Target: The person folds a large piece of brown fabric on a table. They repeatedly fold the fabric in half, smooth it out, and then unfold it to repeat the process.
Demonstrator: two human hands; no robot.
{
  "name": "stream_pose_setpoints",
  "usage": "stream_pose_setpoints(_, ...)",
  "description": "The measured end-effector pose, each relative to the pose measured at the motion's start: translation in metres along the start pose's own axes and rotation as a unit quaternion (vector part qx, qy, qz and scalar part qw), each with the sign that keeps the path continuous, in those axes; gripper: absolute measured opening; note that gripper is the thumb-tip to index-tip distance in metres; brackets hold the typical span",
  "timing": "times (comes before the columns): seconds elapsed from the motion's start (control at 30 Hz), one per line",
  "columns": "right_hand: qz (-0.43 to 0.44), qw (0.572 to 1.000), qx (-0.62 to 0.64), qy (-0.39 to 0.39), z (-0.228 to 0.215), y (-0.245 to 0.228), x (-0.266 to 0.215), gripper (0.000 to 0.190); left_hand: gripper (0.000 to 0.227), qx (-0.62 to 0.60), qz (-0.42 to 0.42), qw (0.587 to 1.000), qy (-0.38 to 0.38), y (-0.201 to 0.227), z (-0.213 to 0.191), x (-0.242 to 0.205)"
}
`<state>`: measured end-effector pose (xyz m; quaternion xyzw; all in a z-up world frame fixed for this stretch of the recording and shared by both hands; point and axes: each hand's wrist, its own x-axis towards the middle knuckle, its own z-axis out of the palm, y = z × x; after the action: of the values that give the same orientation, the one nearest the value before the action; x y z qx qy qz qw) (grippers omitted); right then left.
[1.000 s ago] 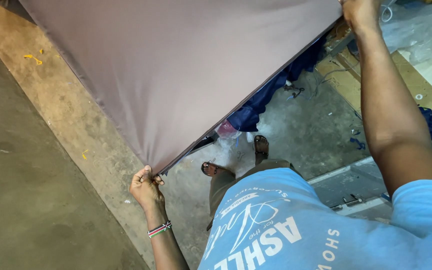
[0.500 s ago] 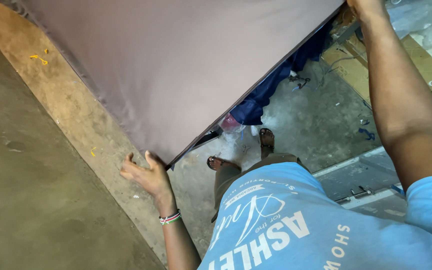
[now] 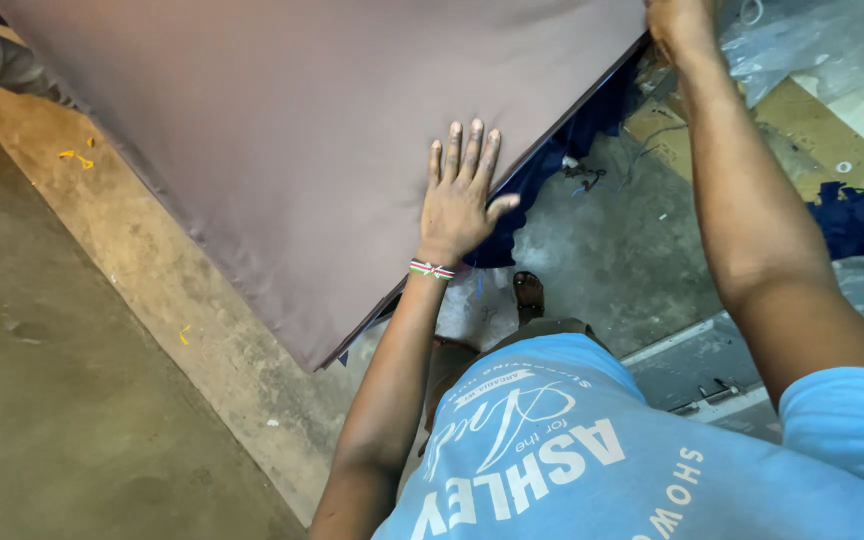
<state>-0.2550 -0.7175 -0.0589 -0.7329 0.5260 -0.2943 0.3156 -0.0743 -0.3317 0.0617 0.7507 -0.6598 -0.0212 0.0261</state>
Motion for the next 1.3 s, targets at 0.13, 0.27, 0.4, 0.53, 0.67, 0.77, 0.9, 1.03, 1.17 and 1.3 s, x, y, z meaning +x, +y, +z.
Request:
stream_pose_setpoints(0.13,0.002,1.0,0.004,0.02,0.001,0.001,0.012,0.023,0.092,0.087,0.041,0.994,0.048,-0.011,0.015,0.004)
stream_pose_setpoints(0.27,-0.085,0.995,-0.015,0.042,-0.007,-0.017,0.01,0.009,0.094,0.095,0.019,0.995,0.031,-0.004,0.013,-0.004)
stream_pose_setpoints(0.4,-0.138,0.987,-0.067,0.055,-0.019,-0.009,0.01,0.052,0.092,0.083,0.014,0.996,0.04,-0.005,0.019,-0.001)
stream_pose_setpoints(0.53,-0.188,0.957,-0.183,0.125,-0.026,-0.029,0.0,0.045,0.09,0.073,0.015,0.996,0.051,-0.005,0.02,0.0)
stream_pose_setpoints(0.67,-0.078,0.984,-0.151,0.052,-0.037,-0.059,-0.009,0.013,0.09,0.049,0.021,0.997,0.059,-0.001,0.021,-0.001)
stream_pose_setpoints(0.77,0.001,0.987,-0.159,0.035,-0.05,-0.096,-0.023,0.031,0.092,0.038,0.017,0.997,0.059,-0.001,0.025,0.001)
stream_pose_setpoints(0.9,-0.208,0.961,-0.13,0.126,-0.041,-0.099,-0.016,0.038,0.095,0.038,0.018,0.998,0.049,0.0,0.02,-0.002)
stream_pose_setpoints(1.03,-0.222,0.972,-0.066,0.023,-0.026,-0.145,0.002,0.031,0.107,0.002,0.024,0.998,0.059,-0.007,0.015,0.001)
stream_pose_setpoints(1.17,-0.119,0.988,0.054,-0.08,-0.013,-0.111,0.016,0.054,0.072,-0.152,0.022,0.978,-0.145,-0.007,-0.026,0.023)
stream_pose_setpoints(1.3,-0.013,0.991,0.077,-0.105,-0.031,-0.114,0.009,0.045,0.062,-0.21,-0.087,0.963,-0.147,0.018,-0.041,0.1)
